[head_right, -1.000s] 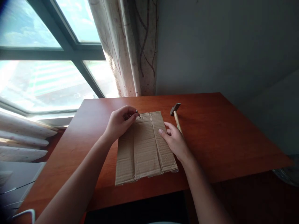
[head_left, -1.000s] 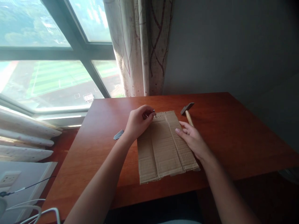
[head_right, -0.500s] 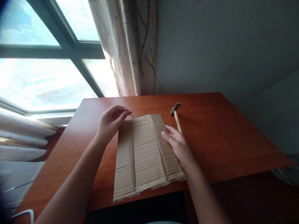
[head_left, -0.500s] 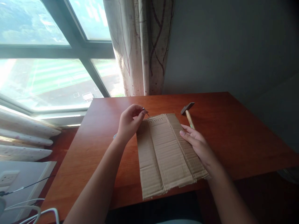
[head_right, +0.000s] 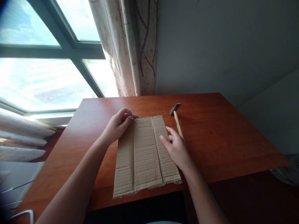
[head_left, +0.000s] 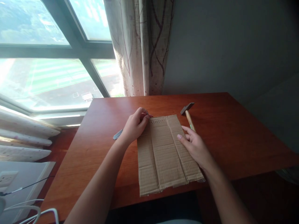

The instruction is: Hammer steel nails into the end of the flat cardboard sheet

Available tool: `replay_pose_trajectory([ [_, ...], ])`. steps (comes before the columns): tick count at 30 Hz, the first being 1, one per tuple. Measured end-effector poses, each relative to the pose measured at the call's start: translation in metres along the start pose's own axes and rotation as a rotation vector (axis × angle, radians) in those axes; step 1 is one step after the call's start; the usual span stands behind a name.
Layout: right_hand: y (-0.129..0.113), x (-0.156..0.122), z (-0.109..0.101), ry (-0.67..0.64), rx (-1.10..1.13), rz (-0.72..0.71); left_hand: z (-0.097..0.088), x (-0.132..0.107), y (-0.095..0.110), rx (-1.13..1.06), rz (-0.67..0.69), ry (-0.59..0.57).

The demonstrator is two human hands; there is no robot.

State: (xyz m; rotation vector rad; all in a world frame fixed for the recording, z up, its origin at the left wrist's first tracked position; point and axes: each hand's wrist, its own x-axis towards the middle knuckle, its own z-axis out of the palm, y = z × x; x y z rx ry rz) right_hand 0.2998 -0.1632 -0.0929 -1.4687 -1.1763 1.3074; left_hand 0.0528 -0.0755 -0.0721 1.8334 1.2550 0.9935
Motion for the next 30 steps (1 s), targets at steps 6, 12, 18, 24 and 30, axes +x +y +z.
replay_pose_trajectory([
  [6, -0.002, 0.0, 0.003, -0.009, 0.118, 0.042, 0.0, 0.001, -0.006, -0.066, -0.003, -0.011],
  [12, -0.008, -0.004, 0.003, -0.017, 0.209, 0.059, 0.002, 0.0, -0.007, -0.181, -0.024, 0.003],
  [18, -0.008, -0.009, -0.008, 0.0, 0.186, 0.059, 0.008, -0.002, 0.001, -0.152, -0.011, -0.001],
  [24, -0.002, -0.011, -0.009, 0.006, 0.196, 0.094, 0.012, -0.004, 0.006, -0.107, -0.026, -0.022],
  [30, -0.002, -0.013, -0.005, 0.052, 0.173, 0.128, 0.014, -0.004, 0.004, -0.141, -0.031, -0.019],
])
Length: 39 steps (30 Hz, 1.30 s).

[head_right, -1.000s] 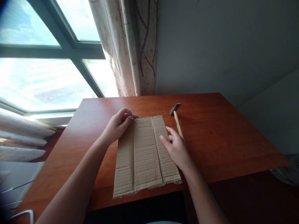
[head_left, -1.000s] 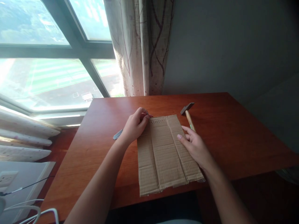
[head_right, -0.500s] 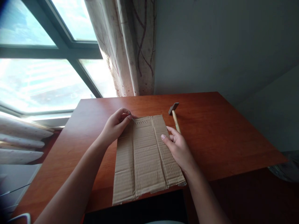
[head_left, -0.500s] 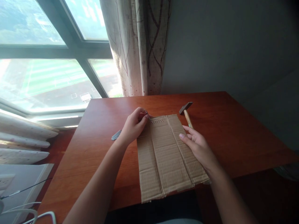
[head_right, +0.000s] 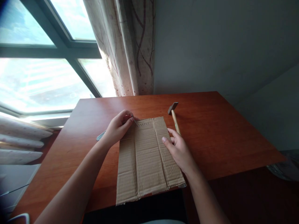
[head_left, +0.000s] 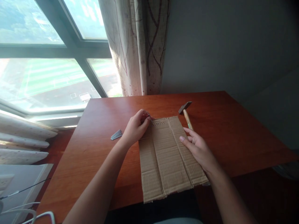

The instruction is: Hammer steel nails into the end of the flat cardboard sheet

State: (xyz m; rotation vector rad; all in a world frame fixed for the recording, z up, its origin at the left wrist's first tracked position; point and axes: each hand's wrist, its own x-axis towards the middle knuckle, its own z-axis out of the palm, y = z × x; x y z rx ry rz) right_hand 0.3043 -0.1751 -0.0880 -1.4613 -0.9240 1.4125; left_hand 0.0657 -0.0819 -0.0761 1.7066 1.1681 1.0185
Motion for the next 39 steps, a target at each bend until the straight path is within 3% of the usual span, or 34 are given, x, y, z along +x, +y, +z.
replay_pose_trajectory([
  [30, 0.008, -0.007, 0.002, 0.012, 0.031, -0.012, 0.006, 0.001, 0.0, -0.015, -0.01, 0.001],
  [39, 0.012, 0.003, 0.007, -0.065, -0.063, -0.079, -0.005, 0.0, -0.002, 0.115, -0.007, 0.037],
])
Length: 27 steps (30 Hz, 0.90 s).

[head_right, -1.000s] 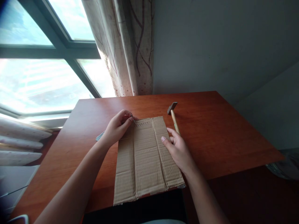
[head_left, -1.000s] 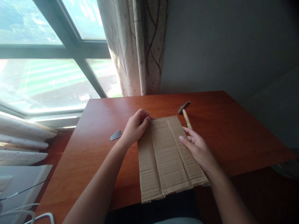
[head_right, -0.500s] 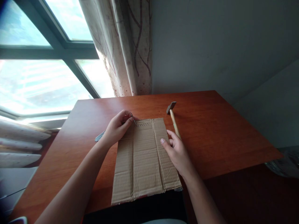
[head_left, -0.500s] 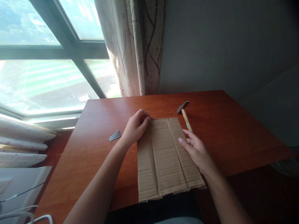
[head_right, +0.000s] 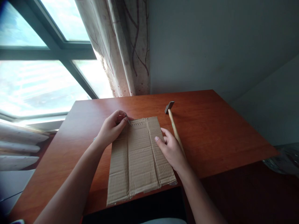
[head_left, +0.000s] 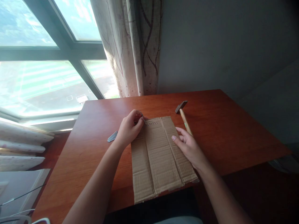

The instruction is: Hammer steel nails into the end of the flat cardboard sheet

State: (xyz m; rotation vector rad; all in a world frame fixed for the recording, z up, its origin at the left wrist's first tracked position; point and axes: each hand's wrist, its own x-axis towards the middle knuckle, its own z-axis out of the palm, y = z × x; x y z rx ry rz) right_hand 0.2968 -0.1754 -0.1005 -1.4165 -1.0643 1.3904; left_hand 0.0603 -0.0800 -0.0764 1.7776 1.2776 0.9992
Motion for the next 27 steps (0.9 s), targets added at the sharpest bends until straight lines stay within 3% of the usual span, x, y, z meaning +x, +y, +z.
replay_pose_trajectory([
  [4, 0.002, 0.007, 0.0, 0.008, -0.178, -0.081, 0.0, -0.002, 0.003, 0.098, 0.001, 0.058],
  [9, -0.014, 0.016, 0.004, 0.128, -0.64, -0.411, 0.002, -0.002, 0.002, 0.123, 0.026, 0.056],
  [12, -0.023, 0.022, 0.014, 0.121, -0.761, -0.475, 0.002, -0.002, -0.001, 0.125, 0.027, 0.052],
  [18, -0.018, 0.031, 0.025, 0.036, -0.68, -0.41, 0.002, -0.002, -0.001, 0.122, 0.011, 0.053],
  [22, -0.009, 0.033, 0.023, 0.094, -0.55, -0.388, 0.002, -0.002, 0.001, 0.081, 0.021, 0.059],
  [27, -0.007, 0.031, 0.02, 0.135, -0.316, -0.182, 0.002, -0.002, -0.002, 0.021, 0.013, 0.063],
])
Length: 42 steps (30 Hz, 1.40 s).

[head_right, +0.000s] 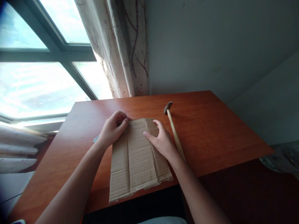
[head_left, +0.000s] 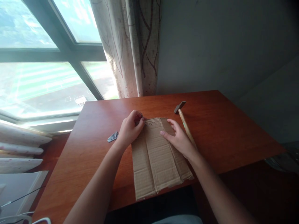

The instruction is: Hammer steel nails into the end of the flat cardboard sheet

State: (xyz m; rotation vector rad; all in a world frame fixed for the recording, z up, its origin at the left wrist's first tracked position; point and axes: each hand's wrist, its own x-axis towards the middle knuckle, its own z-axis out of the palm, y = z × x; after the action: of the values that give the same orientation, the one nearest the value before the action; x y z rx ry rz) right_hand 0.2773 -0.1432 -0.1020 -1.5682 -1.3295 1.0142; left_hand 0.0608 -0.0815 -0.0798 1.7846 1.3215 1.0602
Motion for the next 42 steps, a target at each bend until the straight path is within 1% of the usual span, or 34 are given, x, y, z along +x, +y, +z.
replay_pose_trajectory([
  [3, -0.006, -0.001, -0.001, -0.068, 0.289, 0.055, 0.002, 0.001, -0.004, -0.16, -0.028, 0.009],
  [5, -0.011, -0.002, -0.002, -0.09, 0.443, 0.086, 0.003, 0.002, -0.004, -0.287, -0.05, 0.02],
  [7, -0.016, -0.004, -0.005, -0.085, 0.505, 0.105, 0.003, 0.003, -0.001, -0.389, -0.069, 0.044],
  [9, -0.019, -0.006, -0.01, -0.083, 0.522, 0.117, 0.0, 0.003, 0.003, -0.467, -0.079, 0.093],
  [12, -0.021, -0.014, -0.021, -0.11, 0.534, 0.149, -0.006, 0.003, 0.008, -0.529, -0.091, 0.162],
  [16, -0.019, -0.033, -0.033, -0.125, 0.491, 0.18, -0.01, 0.003, 0.008, -0.544, -0.119, 0.175],
  [19, -0.017, -0.046, -0.032, -0.131, 0.442, 0.182, -0.008, 0.004, 0.007, -0.558, -0.126, 0.16],
  [22, -0.018, -0.051, -0.026, -0.108, 0.432, 0.16, -0.007, 0.004, 0.007, -0.543, -0.132, 0.157],
  [25, -0.02, -0.046, -0.017, -0.101, 0.428, 0.122, -0.007, 0.004, 0.007, -0.522, -0.131, 0.164],
  [30, -0.02, -0.028, -0.006, -0.077, 0.394, 0.06, -0.012, 0.004, 0.011, -0.532, -0.137, 0.173],
  [37, -0.019, -0.008, 0.0, -0.045, 0.287, 0.006, -0.013, 0.004, 0.012, -0.53, -0.14, 0.185],
  [42, -0.014, -0.003, 0.004, -0.04, 0.215, -0.016, -0.012, 0.005, 0.008, -0.512, -0.125, 0.18],
])
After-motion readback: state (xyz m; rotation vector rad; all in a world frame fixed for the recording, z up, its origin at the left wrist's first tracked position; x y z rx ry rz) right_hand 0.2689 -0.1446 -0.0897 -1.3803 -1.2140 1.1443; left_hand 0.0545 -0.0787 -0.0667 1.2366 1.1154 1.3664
